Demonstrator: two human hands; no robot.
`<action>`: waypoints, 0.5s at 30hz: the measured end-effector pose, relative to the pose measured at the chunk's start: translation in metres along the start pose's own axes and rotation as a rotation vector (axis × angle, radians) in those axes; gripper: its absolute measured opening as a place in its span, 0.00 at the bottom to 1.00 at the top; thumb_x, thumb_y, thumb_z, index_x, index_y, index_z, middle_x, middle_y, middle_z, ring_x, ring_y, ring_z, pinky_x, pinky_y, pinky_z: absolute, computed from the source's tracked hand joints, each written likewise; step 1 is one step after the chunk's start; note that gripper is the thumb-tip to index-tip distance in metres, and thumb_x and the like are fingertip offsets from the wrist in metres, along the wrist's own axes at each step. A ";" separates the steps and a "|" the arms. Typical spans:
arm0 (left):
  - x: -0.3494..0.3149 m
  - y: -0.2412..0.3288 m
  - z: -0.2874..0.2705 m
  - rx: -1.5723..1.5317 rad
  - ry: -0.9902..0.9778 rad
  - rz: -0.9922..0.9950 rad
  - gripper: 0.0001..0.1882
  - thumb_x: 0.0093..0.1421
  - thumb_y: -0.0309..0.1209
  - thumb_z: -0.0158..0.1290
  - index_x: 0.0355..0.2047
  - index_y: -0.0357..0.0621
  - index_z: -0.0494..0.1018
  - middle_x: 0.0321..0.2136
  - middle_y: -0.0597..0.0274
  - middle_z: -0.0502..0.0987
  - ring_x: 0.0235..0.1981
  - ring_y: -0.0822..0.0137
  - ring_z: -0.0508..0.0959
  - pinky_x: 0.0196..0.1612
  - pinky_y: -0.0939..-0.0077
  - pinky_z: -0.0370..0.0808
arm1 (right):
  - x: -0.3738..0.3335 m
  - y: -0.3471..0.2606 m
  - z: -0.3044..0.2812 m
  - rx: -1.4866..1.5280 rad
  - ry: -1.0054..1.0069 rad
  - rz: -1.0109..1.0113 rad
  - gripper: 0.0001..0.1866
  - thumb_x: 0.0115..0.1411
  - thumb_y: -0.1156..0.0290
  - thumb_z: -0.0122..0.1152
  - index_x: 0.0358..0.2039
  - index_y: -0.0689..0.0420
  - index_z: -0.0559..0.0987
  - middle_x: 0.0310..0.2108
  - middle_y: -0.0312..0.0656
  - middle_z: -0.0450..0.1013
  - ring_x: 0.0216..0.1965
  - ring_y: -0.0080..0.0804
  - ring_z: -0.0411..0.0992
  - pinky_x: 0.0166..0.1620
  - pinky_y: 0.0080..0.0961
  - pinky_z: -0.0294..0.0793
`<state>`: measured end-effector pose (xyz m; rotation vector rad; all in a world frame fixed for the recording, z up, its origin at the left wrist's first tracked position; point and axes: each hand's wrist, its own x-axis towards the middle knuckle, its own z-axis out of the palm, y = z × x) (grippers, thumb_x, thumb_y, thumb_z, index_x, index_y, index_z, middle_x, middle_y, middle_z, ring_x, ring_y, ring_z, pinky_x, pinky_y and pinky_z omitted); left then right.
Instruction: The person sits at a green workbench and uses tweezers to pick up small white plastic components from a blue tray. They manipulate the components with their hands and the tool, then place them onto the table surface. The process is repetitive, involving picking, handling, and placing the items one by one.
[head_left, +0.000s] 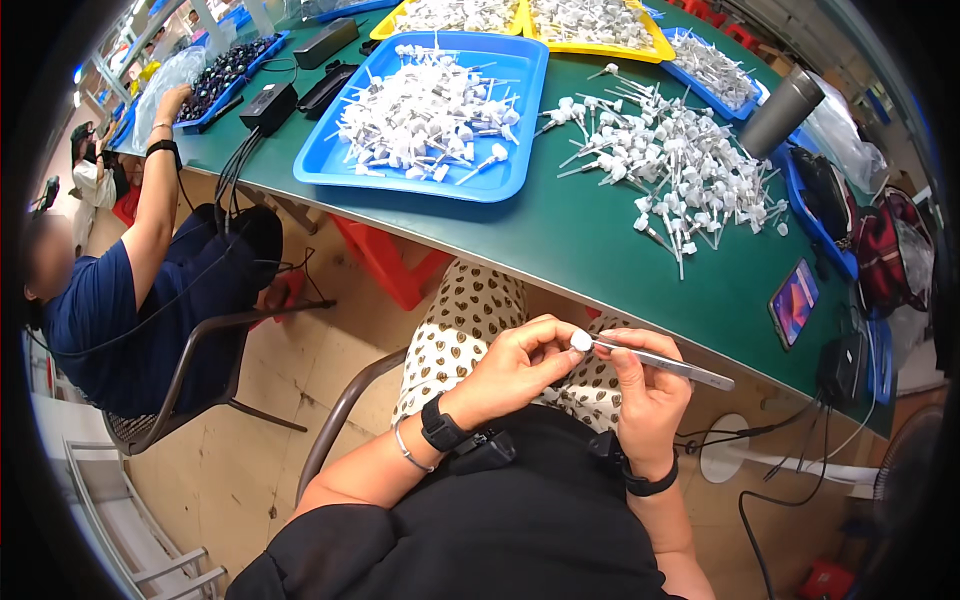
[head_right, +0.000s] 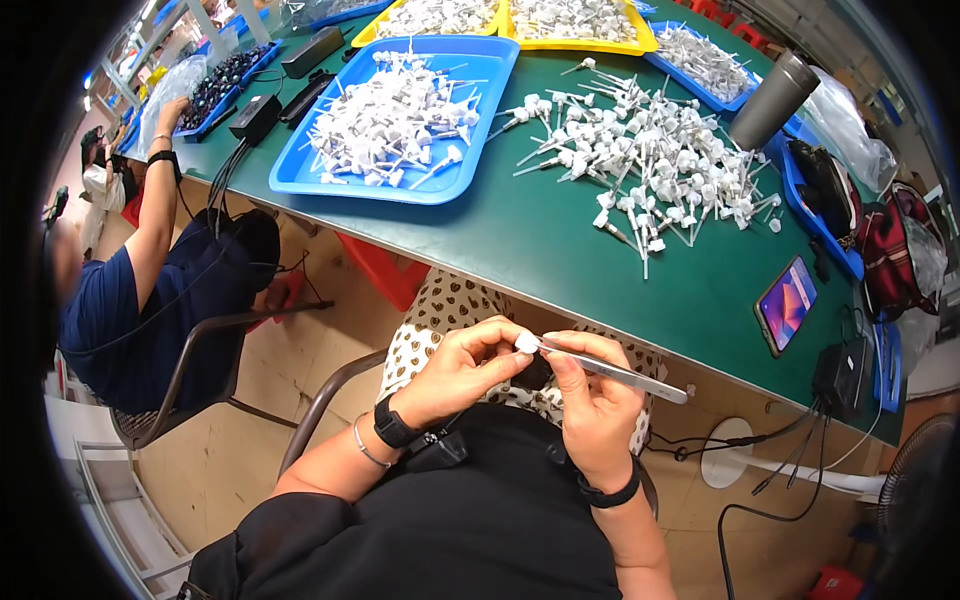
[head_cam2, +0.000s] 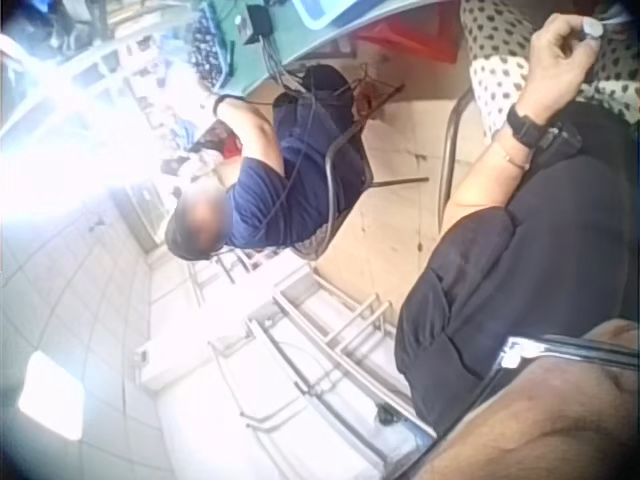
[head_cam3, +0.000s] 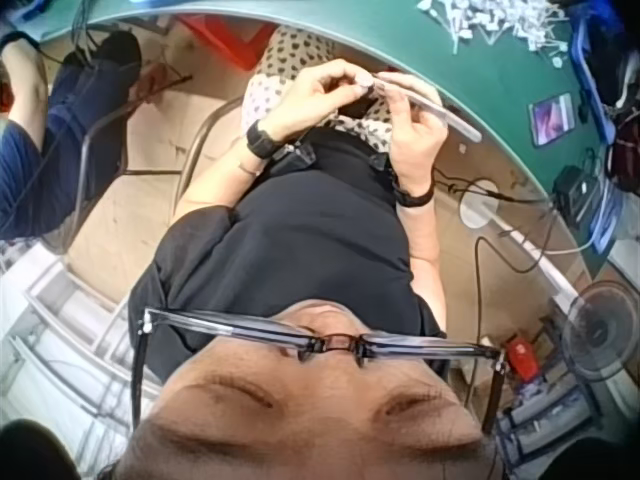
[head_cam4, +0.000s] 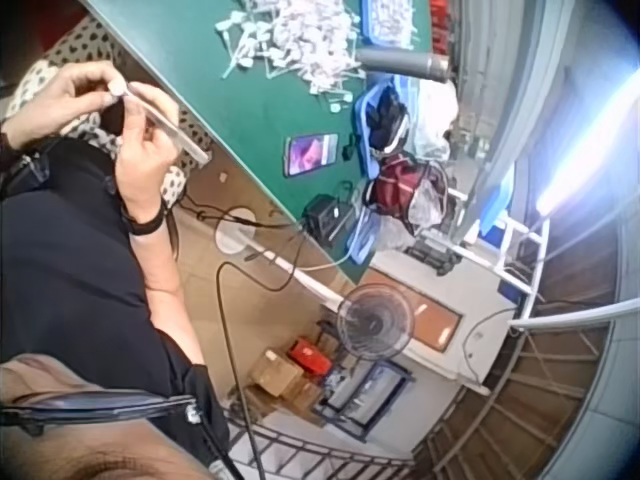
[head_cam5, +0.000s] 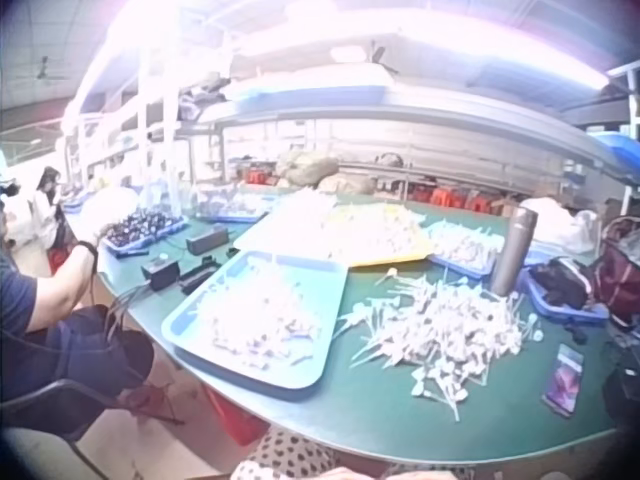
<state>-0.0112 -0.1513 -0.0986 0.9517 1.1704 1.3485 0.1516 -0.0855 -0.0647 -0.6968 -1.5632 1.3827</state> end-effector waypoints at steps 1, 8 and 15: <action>0.000 0.000 0.000 -0.007 -0.009 0.013 0.09 0.66 0.26 0.57 0.46 0.38 0.78 0.36 0.72 0.76 0.34 0.83 0.71 0.35 0.84 0.69 | 0.000 0.001 0.000 -0.021 0.003 -0.004 0.07 0.66 0.78 0.61 0.43 0.65 0.78 0.41 0.44 0.79 0.40 0.26 0.78 0.44 0.19 0.77; 0.003 -0.004 0.000 0.119 -0.007 0.067 0.09 0.66 0.26 0.58 0.45 0.40 0.80 0.37 0.68 0.77 0.34 0.80 0.73 0.37 0.82 0.71 | 0.000 0.009 -0.005 -0.157 0.003 -0.072 0.05 0.65 0.79 0.63 0.40 0.64 0.79 0.38 0.42 0.80 0.35 0.24 0.76 0.39 0.20 0.75; 0.005 -0.010 0.004 0.226 -0.009 0.206 0.09 0.67 0.24 0.55 0.46 0.38 0.78 0.38 0.63 0.78 0.38 0.73 0.77 0.40 0.78 0.74 | 0.000 0.010 -0.011 -0.248 -0.054 -0.114 0.05 0.67 0.79 0.59 0.41 0.65 0.77 0.39 0.43 0.78 0.38 0.27 0.77 0.42 0.22 0.77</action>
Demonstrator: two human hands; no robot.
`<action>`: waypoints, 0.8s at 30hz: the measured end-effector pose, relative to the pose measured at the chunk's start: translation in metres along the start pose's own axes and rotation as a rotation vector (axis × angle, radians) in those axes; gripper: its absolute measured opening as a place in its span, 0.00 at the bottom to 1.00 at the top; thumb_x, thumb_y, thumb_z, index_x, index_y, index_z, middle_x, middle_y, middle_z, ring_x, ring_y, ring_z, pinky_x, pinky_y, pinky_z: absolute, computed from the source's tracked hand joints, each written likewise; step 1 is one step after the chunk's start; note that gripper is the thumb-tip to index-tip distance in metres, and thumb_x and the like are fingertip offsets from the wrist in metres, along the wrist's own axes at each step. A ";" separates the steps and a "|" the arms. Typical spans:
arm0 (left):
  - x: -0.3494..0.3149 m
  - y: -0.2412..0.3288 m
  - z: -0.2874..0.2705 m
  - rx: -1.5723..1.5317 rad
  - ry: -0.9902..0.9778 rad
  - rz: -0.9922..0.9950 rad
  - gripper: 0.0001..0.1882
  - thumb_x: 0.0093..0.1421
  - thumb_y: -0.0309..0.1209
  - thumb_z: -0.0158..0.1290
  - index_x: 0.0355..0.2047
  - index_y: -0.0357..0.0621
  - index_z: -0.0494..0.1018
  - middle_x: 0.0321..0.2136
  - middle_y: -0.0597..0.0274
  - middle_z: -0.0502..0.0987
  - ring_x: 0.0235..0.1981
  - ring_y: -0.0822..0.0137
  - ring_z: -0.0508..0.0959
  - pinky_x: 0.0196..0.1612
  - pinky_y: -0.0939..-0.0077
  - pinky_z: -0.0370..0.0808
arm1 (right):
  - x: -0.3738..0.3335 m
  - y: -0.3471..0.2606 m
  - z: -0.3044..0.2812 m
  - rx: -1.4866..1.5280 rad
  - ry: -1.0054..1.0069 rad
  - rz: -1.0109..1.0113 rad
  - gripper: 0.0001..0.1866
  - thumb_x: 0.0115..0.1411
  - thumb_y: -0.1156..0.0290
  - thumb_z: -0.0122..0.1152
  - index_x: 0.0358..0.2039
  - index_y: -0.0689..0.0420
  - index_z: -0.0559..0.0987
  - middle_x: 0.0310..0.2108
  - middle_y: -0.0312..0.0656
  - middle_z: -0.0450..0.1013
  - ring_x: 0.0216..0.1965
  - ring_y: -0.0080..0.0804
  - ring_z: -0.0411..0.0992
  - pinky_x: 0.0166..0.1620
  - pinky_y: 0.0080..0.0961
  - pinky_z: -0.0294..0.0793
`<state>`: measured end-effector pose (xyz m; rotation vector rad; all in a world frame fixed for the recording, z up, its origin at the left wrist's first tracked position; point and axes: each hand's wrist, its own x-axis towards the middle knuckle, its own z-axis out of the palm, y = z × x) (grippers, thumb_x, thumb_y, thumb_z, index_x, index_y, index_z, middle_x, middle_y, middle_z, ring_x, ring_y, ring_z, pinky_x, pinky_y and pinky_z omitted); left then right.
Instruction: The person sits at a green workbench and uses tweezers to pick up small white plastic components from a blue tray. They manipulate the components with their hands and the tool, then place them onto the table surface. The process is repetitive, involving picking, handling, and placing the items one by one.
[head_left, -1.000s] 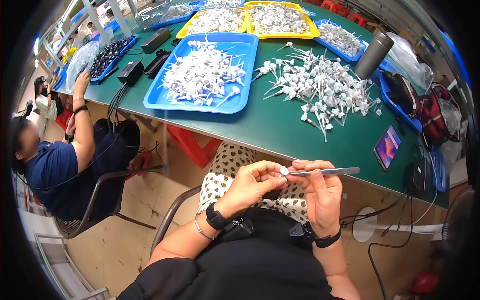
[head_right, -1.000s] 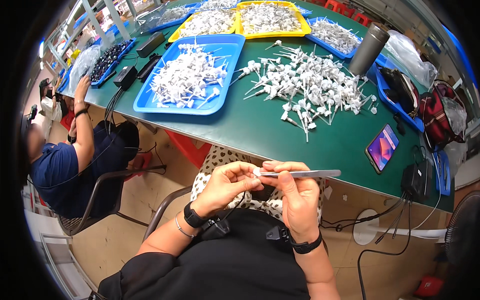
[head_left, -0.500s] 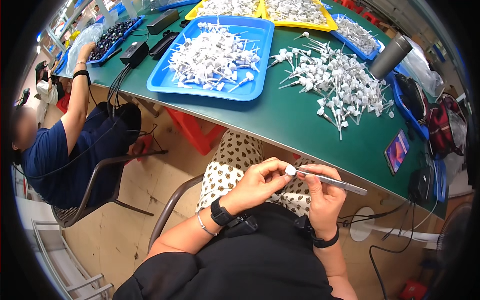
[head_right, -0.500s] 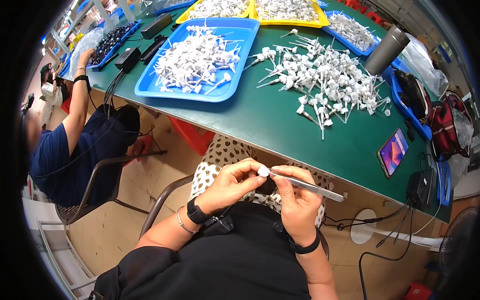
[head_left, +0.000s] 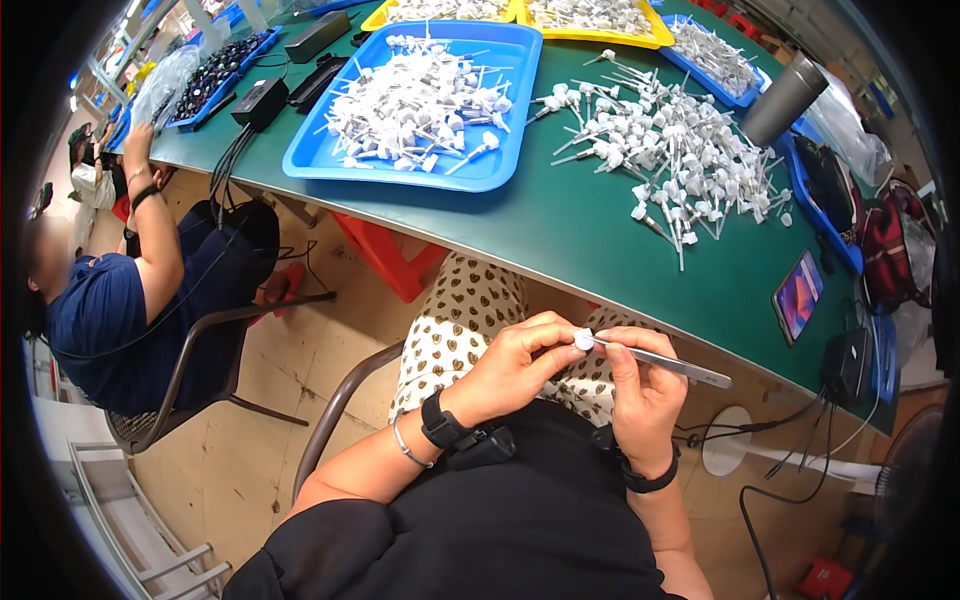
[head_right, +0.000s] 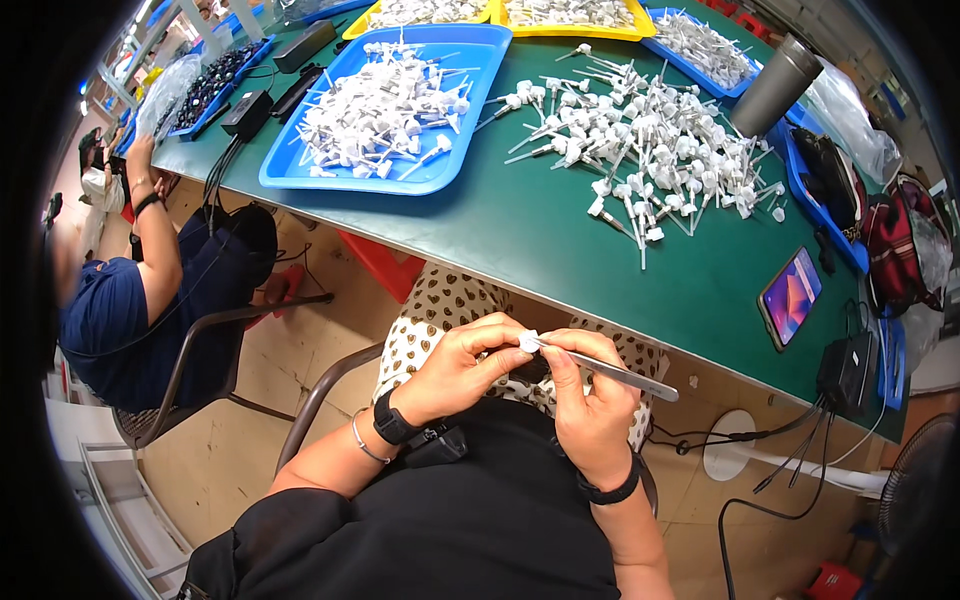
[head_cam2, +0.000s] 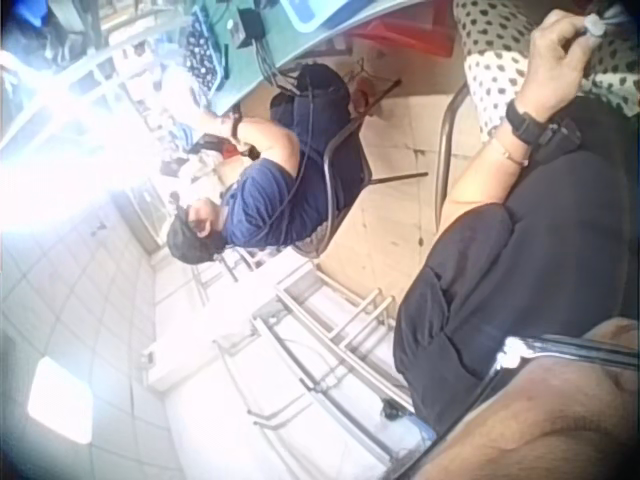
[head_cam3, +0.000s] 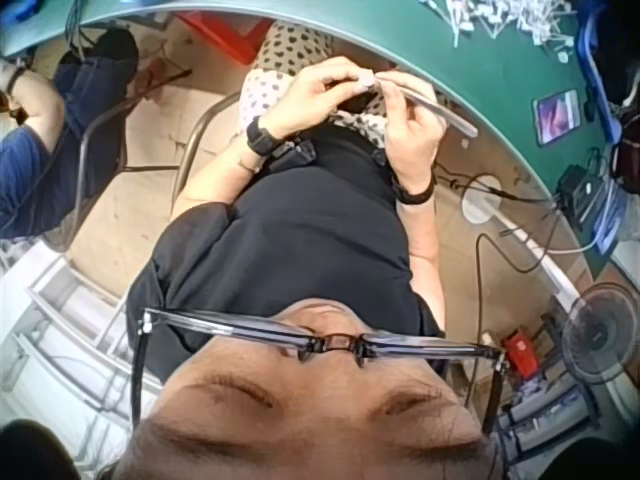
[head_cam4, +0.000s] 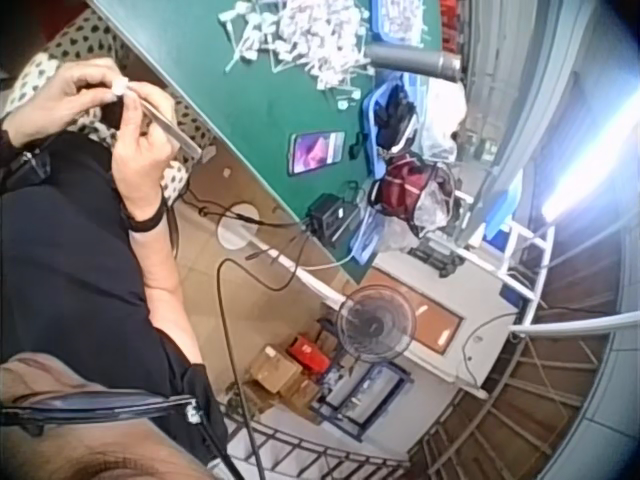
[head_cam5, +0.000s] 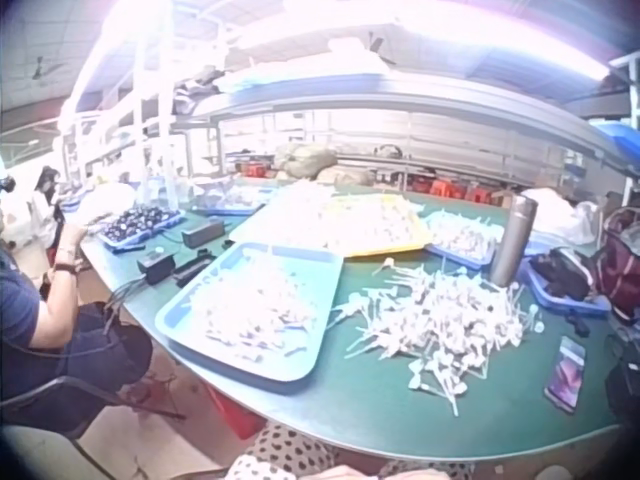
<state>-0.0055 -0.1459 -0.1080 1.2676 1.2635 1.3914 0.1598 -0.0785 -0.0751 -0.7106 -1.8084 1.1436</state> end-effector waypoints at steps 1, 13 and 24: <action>0.000 -0.001 0.001 0.015 0.001 0.016 0.09 0.67 0.24 0.55 0.46 0.38 0.78 0.38 0.63 0.78 0.38 0.72 0.77 0.41 0.78 0.74 | 0.000 0.000 -0.001 -0.014 -0.023 0.000 0.05 0.68 0.79 0.57 0.42 0.66 0.76 0.40 0.44 0.77 0.40 0.27 0.78 0.45 0.23 0.78; 0.000 0.000 0.001 0.045 -0.027 0.008 0.08 0.67 0.25 0.56 0.45 0.37 0.78 0.38 0.63 0.78 0.38 0.73 0.77 0.40 0.78 0.74 | -0.003 0.000 0.004 0.099 0.041 0.039 0.05 0.66 0.80 0.61 0.40 0.66 0.78 0.37 0.44 0.79 0.36 0.28 0.80 0.39 0.20 0.79; 0.000 0.001 0.003 0.018 0.032 0.046 0.08 0.65 0.25 0.58 0.43 0.38 0.80 0.36 0.62 0.78 0.35 0.72 0.78 0.37 0.78 0.74 | -0.002 0.000 0.006 0.071 0.050 0.029 0.05 0.66 0.79 0.61 0.40 0.67 0.78 0.36 0.44 0.80 0.36 0.27 0.80 0.39 0.20 0.80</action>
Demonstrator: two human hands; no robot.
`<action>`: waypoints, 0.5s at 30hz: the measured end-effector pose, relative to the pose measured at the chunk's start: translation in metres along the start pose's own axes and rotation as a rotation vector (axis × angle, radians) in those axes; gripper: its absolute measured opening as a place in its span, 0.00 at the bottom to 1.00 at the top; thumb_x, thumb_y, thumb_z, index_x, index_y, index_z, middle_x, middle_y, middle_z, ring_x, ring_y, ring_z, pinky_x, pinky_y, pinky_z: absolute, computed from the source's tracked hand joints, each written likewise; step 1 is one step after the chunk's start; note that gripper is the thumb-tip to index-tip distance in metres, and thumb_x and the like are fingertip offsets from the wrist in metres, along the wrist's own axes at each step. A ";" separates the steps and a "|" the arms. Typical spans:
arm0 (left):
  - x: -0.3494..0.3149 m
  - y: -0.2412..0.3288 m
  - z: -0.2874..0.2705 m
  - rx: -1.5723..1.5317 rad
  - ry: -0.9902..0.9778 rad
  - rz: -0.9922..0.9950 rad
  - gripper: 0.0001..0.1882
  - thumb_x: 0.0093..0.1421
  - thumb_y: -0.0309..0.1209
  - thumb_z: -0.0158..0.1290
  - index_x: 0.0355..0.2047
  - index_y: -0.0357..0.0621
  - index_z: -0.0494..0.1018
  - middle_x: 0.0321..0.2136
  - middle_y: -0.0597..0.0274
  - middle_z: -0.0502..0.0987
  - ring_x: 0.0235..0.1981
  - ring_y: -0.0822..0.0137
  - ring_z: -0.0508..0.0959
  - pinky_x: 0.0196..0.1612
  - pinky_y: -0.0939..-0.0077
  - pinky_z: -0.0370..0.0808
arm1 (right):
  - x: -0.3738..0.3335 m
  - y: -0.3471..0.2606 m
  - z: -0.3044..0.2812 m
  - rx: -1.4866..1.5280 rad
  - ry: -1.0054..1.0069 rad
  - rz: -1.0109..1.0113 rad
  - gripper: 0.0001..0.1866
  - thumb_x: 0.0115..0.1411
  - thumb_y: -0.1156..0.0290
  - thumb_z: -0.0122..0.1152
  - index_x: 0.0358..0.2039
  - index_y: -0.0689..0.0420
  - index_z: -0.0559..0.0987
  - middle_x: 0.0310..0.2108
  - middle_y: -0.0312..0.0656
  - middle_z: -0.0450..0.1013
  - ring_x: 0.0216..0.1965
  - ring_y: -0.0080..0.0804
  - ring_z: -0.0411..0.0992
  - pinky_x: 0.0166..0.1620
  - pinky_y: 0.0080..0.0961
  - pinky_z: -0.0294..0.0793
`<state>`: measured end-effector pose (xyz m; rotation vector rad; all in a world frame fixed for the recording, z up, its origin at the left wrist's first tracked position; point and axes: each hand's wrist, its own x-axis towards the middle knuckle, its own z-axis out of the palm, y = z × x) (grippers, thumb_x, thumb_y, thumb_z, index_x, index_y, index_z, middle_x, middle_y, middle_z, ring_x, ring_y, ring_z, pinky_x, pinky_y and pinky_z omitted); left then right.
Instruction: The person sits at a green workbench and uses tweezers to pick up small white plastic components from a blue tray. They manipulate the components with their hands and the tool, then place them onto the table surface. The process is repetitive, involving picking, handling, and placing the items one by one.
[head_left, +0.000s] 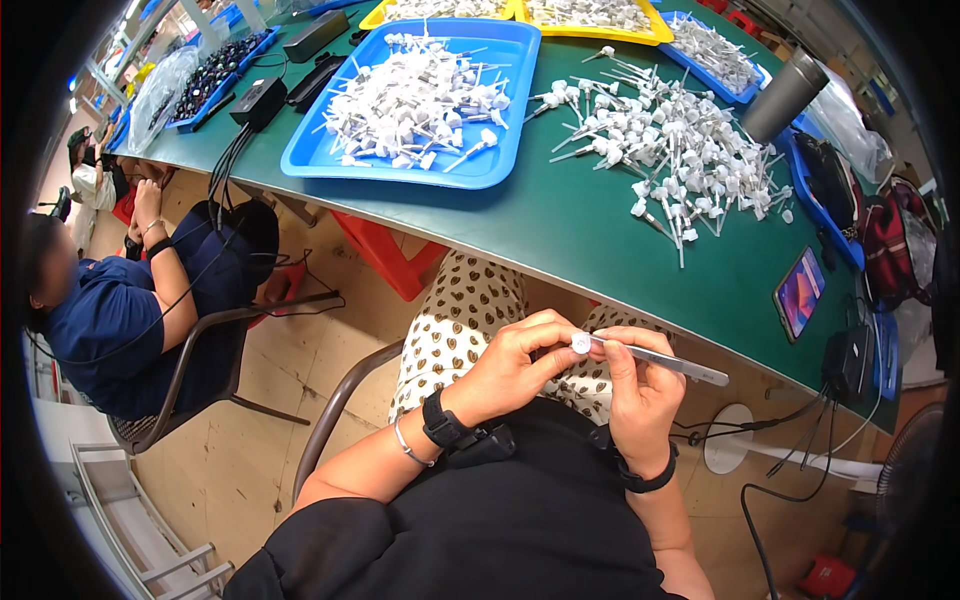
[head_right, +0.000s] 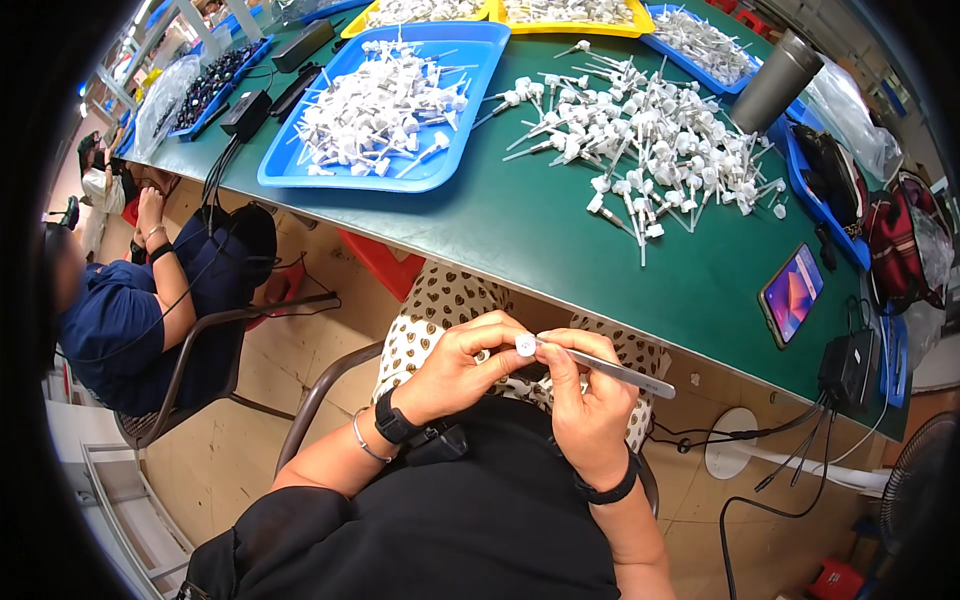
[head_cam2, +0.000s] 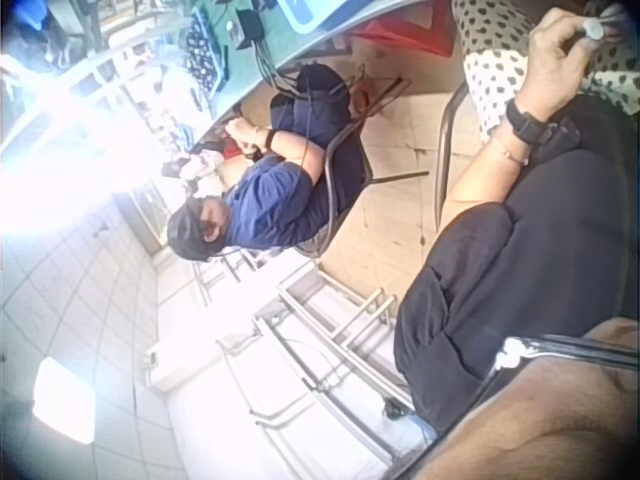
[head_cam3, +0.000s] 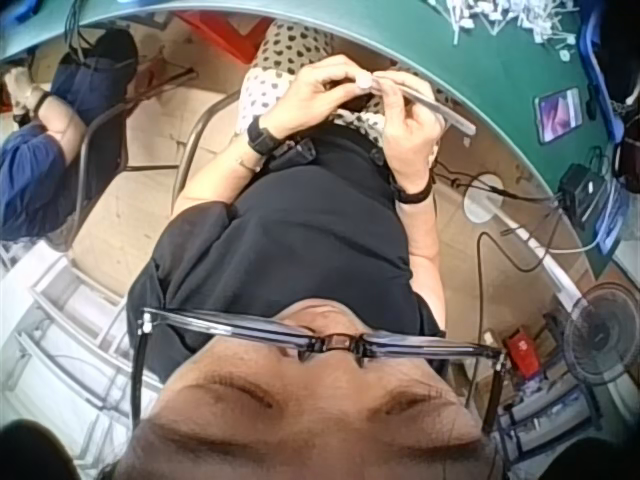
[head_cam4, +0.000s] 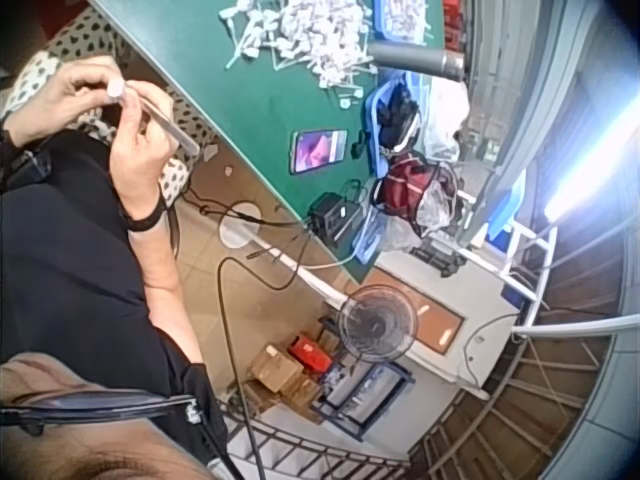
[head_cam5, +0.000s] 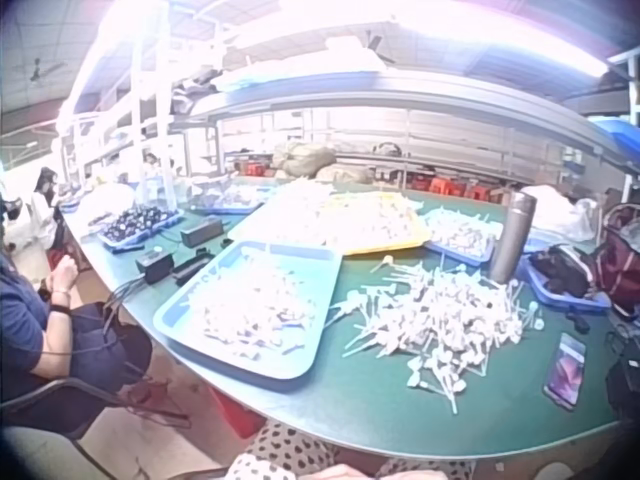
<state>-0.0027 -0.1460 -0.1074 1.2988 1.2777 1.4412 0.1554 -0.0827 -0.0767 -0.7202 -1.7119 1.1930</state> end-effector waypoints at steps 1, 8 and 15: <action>0.000 0.000 0.000 0.009 -0.001 0.005 0.08 0.65 0.25 0.58 0.43 0.38 0.80 0.36 0.62 0.78 0.35 0.72 0.78 0.37 0.78 0.74 | 0.000 0.000 0.000 0.002 0.000 0.001 0.05 0.66 0.79 0.61 0.40 0.67 0.78 0.36 0.44 0.80 0.36 0.28 0.80 0.39 0.20 0.80; 0.000 -0.001 -0.001 0.023 0.006 0.027 0.07 0.65 0.25 0.57 0.43 0.38 0.80 0.35 0.62 0.78 0.34 0.72 0.77 0.37 0.77 0.75 | -0.001 0.004 0.001 0.019 0.013 0.005 0.06 0.66 0.78 0.60 0.41 0.67 0.77 0.36 0.45 0.80 0.36 0.29 0.81 0.40 0.22 0.82; -0.001 -0.005 0.000 0.025 0.013 0.016 0.08 0.65 0.25 0.58 0.43 0.38 0.80 0.35 0.62 0.78 0.34 0.72 0.77 0.36 0.78 0.74 | -0.001 0.003 0.004 0.032 0.020 0.003 0.06 0.67 0.78 0.60 0.41 0.68 0.77 0.37 0.45 0.80 0.37 0.30 0.81 0.41 0.23 0.83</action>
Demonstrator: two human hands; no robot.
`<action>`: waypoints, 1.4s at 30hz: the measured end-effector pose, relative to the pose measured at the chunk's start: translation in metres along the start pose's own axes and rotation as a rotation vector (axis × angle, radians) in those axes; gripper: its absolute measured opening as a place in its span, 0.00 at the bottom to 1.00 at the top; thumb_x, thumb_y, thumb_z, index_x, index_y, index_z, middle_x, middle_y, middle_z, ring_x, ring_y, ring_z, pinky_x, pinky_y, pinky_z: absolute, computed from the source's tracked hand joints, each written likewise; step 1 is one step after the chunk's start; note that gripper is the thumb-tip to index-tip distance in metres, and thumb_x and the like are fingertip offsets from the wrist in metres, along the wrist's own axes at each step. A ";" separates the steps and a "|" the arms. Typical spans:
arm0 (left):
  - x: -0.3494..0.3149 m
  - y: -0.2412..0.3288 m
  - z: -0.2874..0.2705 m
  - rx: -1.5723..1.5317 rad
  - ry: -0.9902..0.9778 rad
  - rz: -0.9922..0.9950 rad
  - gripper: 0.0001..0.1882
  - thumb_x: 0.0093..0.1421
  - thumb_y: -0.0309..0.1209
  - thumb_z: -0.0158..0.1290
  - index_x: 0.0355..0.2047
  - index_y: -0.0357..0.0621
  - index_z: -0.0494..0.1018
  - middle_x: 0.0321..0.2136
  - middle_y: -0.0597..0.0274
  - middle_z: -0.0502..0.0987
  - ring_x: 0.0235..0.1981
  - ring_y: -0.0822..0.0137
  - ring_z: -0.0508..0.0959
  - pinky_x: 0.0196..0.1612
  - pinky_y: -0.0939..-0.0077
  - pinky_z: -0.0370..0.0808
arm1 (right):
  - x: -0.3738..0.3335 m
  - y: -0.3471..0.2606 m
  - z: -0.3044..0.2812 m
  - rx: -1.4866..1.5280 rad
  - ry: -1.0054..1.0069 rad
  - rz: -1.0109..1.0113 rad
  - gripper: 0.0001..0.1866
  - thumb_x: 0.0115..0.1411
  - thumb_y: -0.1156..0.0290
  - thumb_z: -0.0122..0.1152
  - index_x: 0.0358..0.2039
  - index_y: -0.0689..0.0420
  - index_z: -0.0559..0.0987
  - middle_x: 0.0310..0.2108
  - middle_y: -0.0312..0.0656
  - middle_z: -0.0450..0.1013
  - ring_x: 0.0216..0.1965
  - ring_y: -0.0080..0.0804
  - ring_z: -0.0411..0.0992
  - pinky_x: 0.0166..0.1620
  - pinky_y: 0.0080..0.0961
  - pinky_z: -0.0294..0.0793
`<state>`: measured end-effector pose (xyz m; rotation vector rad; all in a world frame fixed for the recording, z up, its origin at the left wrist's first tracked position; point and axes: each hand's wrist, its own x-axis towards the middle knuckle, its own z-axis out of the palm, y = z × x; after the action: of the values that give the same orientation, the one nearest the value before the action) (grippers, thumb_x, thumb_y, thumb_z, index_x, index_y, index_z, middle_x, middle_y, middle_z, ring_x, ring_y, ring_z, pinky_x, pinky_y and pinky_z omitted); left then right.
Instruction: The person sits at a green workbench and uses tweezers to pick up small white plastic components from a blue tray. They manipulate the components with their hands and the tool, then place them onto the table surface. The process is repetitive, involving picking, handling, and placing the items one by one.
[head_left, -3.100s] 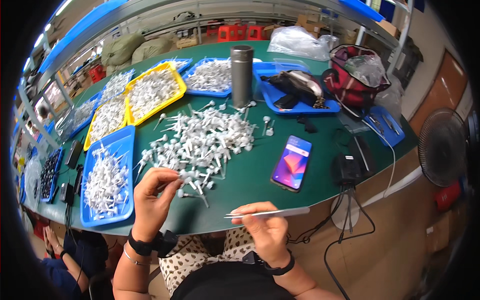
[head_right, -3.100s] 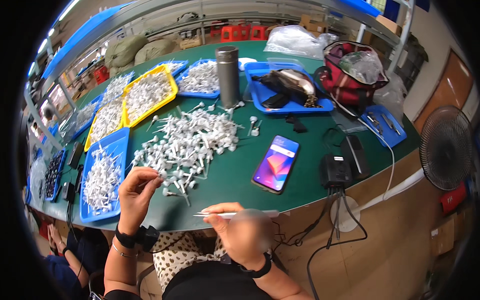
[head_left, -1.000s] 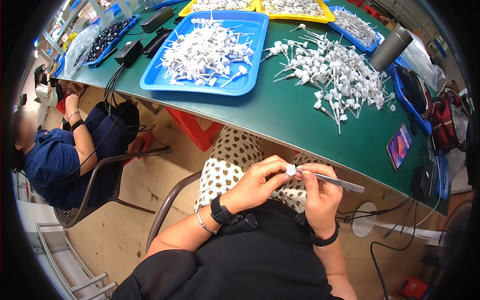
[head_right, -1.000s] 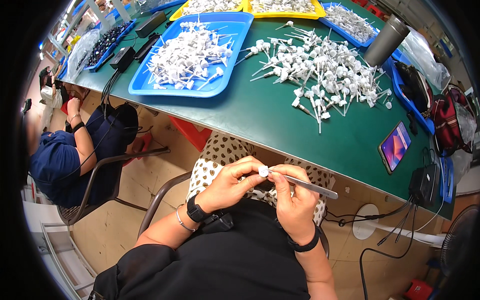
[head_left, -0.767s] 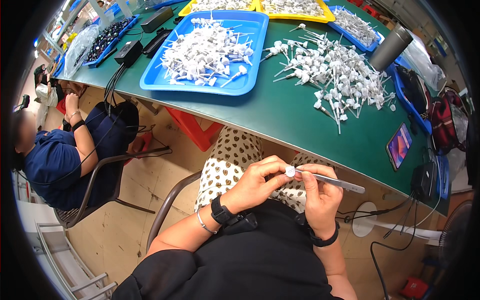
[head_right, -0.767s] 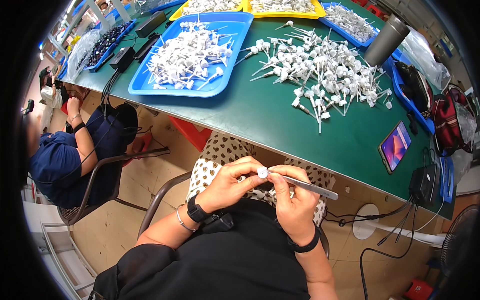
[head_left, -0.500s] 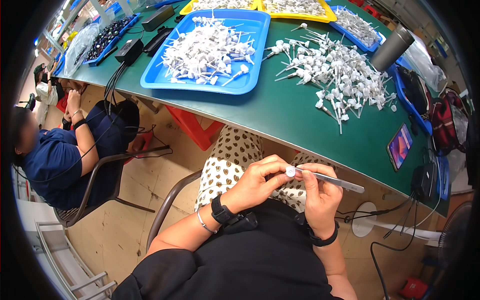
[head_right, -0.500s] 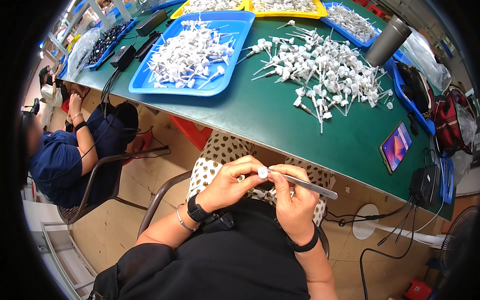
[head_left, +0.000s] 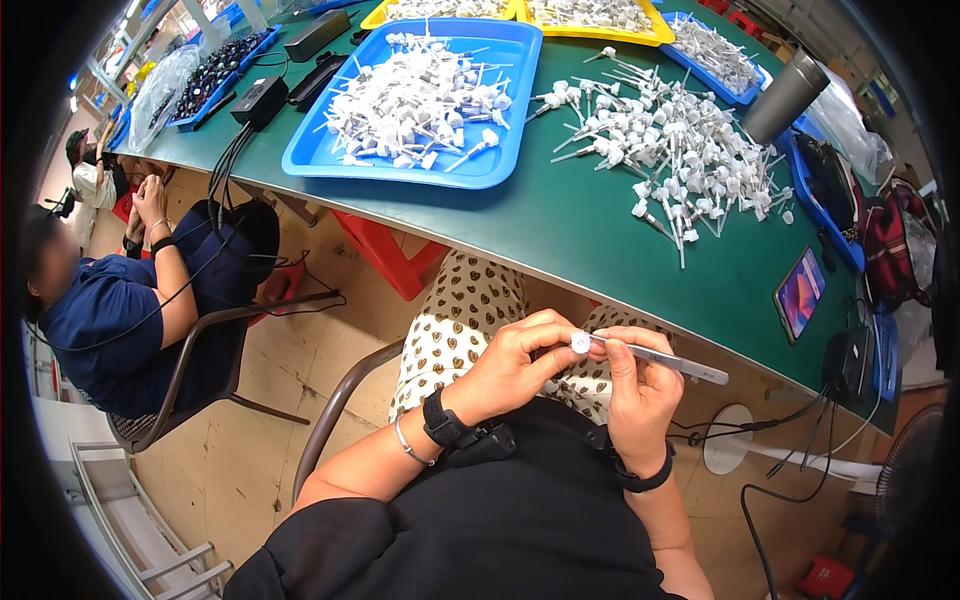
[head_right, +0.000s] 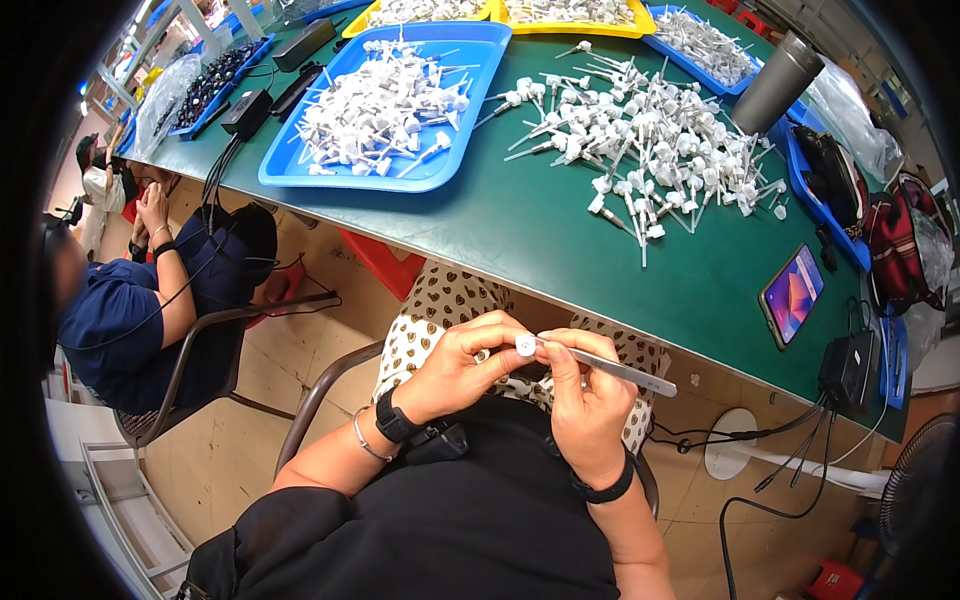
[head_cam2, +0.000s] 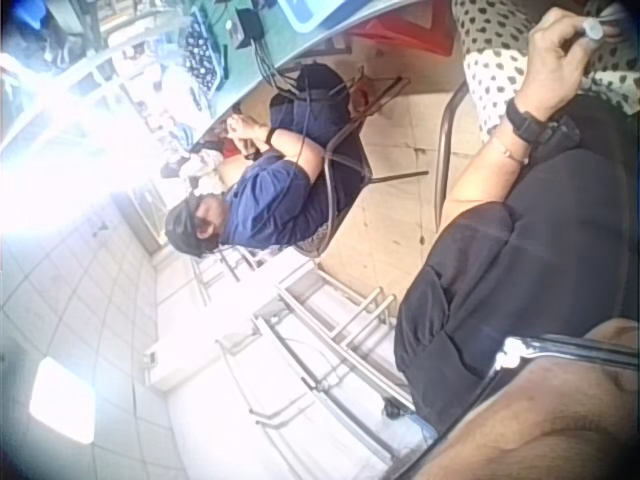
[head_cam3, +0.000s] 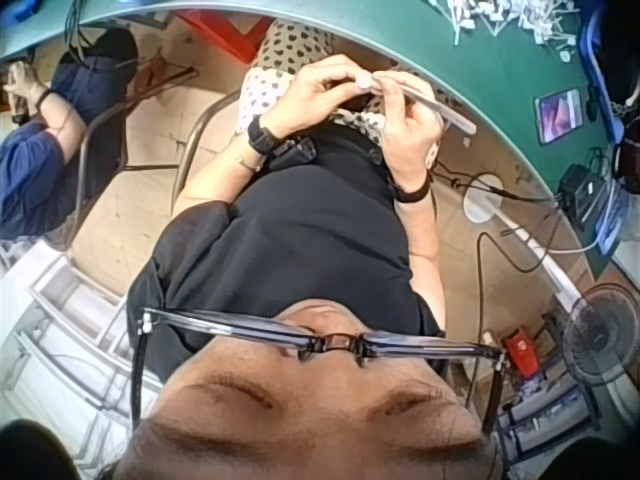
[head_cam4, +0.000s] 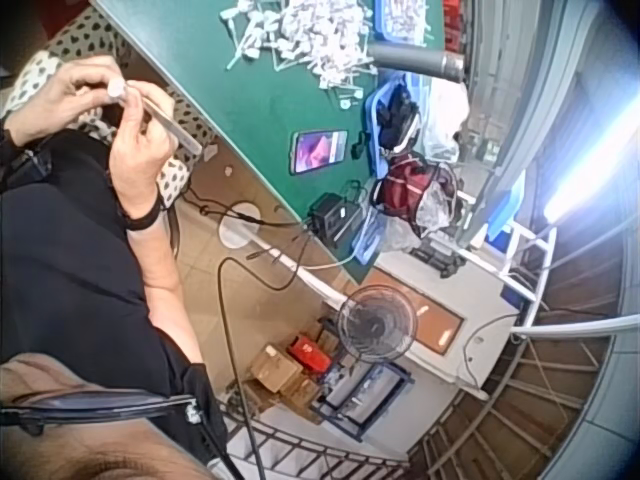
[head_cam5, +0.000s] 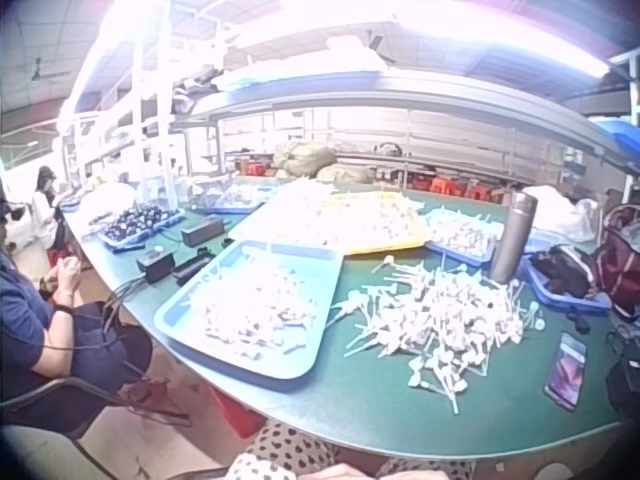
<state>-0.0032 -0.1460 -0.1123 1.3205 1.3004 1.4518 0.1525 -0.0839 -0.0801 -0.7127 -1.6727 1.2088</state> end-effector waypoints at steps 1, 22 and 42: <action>0.000 -0.001 0.000 0.003 0.001 0.004 0.08 0.65 0.25 0.58 0.43 0.38 0.80 0.35 0.62 0.78 0.34 0.72 0.77 0.36 0.78 0.74 | 0.000 0.000 0.000 0.004 0.003 0.001 0.06 0.67 0.78 0.59 0.41 0.68 0.77 0.37 0.45 0.79 0.37 0.30 0.81 0.41 0.23 0.83; -0.001 0.002 -0.001 -0.035 0.000 0.010 0.07 0.65 0.25 0.58 0.43 0.39 0.80 0.36 0.62 0.79 0.35 0.72 0.78 0.37 0.78 0.74 | 0.000 -0.002 0.000 0.010 -0.022 -0.002 0.04 0.67 0.80 0.58 0.41 0.68 0.76 0.36 0.45 0.79 0.38 0.31 0.81 0.43 0.25 0.83; -0.002 -0.002 -0.003 0.009 -0.007 0.063 0.07 0.64 0.24 0.58 0.42 0.39 0.81 0.35 0.61 0.79 0.35 0.70 0.78 0.37 0.76 0.76 | 0.006 -0.010 -0.010 -0.172 -0.160 0.043 0.04 0.66 0.79 0.60 0.38 0.66 0.78 0.36 0.44 0.79 0.34 0.25 0.78 0.35 0.21 0.78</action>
<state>-0.0056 -0.1482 -0.1146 1.3825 1.2723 1.4850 0.1596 -0.0787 -0.0678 -0.7774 -1.9203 1.1875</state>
